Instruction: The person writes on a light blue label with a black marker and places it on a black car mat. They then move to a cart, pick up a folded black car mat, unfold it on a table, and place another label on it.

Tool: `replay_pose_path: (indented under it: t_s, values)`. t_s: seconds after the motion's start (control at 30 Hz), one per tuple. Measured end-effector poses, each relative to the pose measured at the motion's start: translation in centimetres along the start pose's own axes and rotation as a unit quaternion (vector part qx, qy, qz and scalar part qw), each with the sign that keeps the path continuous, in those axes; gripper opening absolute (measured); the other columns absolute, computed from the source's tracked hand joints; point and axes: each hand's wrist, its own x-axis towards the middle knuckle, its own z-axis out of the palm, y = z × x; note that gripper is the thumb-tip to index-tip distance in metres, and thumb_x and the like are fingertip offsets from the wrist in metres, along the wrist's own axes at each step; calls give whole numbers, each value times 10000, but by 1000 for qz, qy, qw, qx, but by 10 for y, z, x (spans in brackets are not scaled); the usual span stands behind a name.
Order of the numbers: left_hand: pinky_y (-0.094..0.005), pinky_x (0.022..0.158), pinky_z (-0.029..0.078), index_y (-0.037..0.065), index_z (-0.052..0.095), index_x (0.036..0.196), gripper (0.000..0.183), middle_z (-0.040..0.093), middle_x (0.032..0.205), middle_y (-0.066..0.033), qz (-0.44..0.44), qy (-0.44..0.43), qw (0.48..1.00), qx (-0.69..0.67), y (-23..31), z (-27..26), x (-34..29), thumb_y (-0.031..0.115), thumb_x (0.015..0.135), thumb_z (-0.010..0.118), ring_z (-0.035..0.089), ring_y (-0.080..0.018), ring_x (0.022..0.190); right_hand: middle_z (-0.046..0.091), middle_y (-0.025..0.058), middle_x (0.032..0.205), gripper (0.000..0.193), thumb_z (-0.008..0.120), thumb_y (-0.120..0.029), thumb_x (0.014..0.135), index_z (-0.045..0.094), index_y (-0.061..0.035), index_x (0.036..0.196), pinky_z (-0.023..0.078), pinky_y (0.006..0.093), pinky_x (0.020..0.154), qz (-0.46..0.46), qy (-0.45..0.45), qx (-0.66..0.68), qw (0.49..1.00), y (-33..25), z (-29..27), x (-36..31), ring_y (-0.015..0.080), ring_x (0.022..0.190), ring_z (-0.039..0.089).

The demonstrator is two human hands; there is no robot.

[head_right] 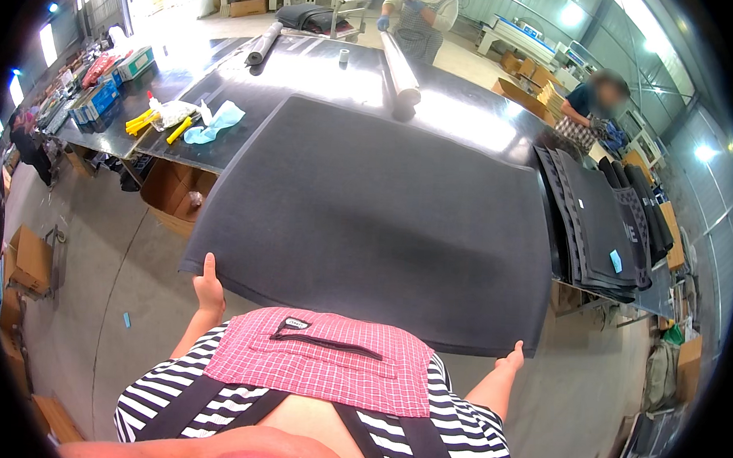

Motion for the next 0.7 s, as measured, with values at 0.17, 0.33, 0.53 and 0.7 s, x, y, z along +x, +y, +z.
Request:
replay_pose_path:
  t_s: [0.17,0.33,0.53,0.7]
  values:
    - [-307,975,429,-71,496,1287,456,569,1268,-106,3,2,1000,-4,2,3,-1,238,968,597,548,-201,1128,646,178,1139,418,685,-239,907,593,97,1138,571,487,837,-1,15,-6,1000,-1,0,5,323,960,659]
    - [-305,971,431,-71,502,1280,453,572,1264,-105,18,-2,1000,-12,2,3,0,238,965,604,551,-199,1125,641,174,1153,423,685,-243,907,591,93,1145,569,483,838,-6,-1,-5,1000,-1,-1,3,319,975,654]
    - [-305,972,429,-73,498,1286,458,572,1264,-106,17,-3,1000,-16,5,5,-2,237,965,603,550,-200,1125,636,168,1170,454,685,-267,906,587,109,1141,551,461,877,-4,5,-12,1000,-3,3,-8,308,984,650]
    - [-306,981,421,-74,491,1292,462,564,1274,-107,7,-4,1000,-20,3,2,-1,235,967,600,543,-202,1134,638,168,1168,485,690,-281,903,580,127,1140,534,449,909,-11,5,-15,1000,-4,4,-15,303,1001,642]
